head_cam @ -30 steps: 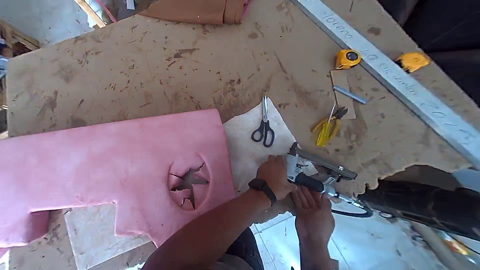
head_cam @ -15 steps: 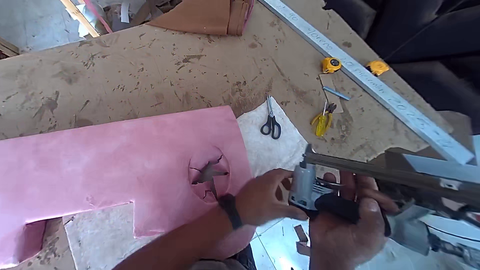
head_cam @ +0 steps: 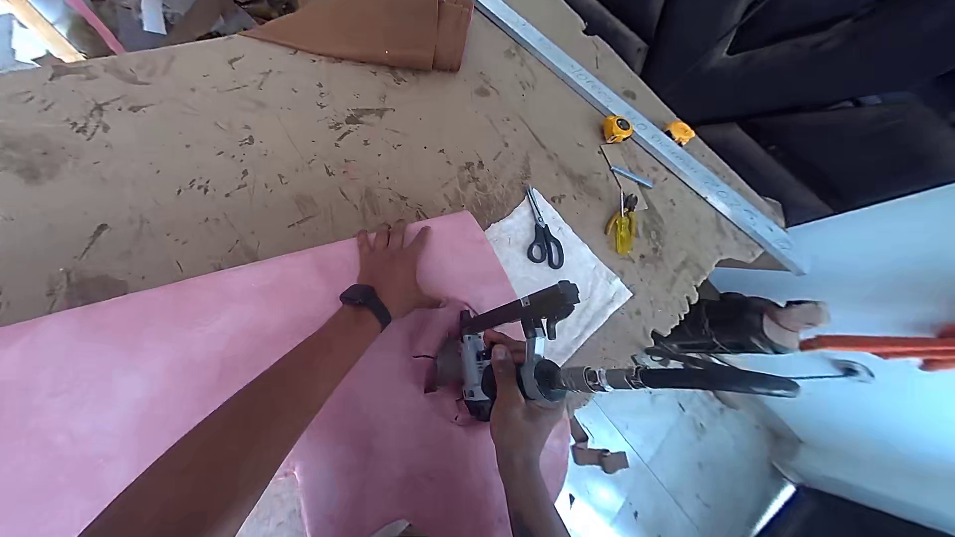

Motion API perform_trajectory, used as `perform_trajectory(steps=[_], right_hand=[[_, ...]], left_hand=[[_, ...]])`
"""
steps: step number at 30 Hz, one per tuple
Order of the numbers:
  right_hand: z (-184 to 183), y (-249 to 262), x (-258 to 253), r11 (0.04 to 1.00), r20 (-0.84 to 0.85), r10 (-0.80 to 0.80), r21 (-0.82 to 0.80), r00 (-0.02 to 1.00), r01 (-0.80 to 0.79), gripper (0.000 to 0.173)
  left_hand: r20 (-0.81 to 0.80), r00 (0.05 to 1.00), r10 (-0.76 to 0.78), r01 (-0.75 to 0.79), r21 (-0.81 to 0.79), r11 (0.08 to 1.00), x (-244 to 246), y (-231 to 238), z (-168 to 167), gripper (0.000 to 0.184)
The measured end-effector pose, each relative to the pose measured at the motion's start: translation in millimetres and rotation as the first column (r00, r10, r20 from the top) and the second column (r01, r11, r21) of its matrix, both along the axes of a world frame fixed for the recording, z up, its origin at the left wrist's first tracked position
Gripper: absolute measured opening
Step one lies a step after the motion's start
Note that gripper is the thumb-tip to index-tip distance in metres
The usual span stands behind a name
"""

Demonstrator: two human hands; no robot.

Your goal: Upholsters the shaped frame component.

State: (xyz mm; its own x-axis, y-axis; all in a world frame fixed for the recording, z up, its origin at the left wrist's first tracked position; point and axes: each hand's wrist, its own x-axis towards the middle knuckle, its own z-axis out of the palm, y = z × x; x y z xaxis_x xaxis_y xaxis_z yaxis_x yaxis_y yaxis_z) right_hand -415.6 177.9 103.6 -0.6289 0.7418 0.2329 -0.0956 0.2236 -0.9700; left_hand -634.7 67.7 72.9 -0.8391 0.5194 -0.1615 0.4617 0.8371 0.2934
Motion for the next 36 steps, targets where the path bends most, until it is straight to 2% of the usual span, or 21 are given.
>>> perform_trajectory(steps=[4, 9, 14, 19, 26, 36], right_hand=[[-6.5, -20.2, -11.3, 0.995, 0.017, -0.08, 0.052, 0.997, 0.079, 0.016], [-10.7, -32.2, -20.6, 0.989, -0.009, -0.083, 0.119, 0.996, 0.084, 0.016], [-7.4, -43.1, -28.3, 0.976, 0.033, -0.127, 0.183, 0.991, 0.119, 0.014], [-7.0, -49.8, -33.3, 0.958, 0.037, -0.145, 0.256, 0.989, 0.131, 0.01], [-3.0, -44.5, -27.3, 0.98, 0.048, -0.008, 0.197, 0.999, -0.001, 0.013], [-10.5, -38.0, -29.0, 0.981, 0.026, 0.025, 0.191, 0.999, -0.029, 0.013]], left_hand=[[0.013, 0.999, -0.033, 0.033, -0.002, 0.999, 4.0, 2.1, -1.2, 0.131], [0.001, 0.999, -0.05, 0.05, 0.04, 0.998, 4.7, -1.1, -4.5, 0.126], [0.012, 0.998, -0.054, 0.053, 0.062, 0.997, 4.8, -2.3, -5.4, 0.125], [0.02, 0.997, -0.071, 0.07, 0.045, 0.997, 5.9, -3.8, -4.2, 0.124], [0.03, 0.993, -0.117, 0.115, 0.062, 0.991, 2.1, -6.7, -5.4, 0.123], [0.038, 0.992, -0.121, 0.119, 0.035, 0.992, 0.8, -4.6, -3.8, 0.125]])
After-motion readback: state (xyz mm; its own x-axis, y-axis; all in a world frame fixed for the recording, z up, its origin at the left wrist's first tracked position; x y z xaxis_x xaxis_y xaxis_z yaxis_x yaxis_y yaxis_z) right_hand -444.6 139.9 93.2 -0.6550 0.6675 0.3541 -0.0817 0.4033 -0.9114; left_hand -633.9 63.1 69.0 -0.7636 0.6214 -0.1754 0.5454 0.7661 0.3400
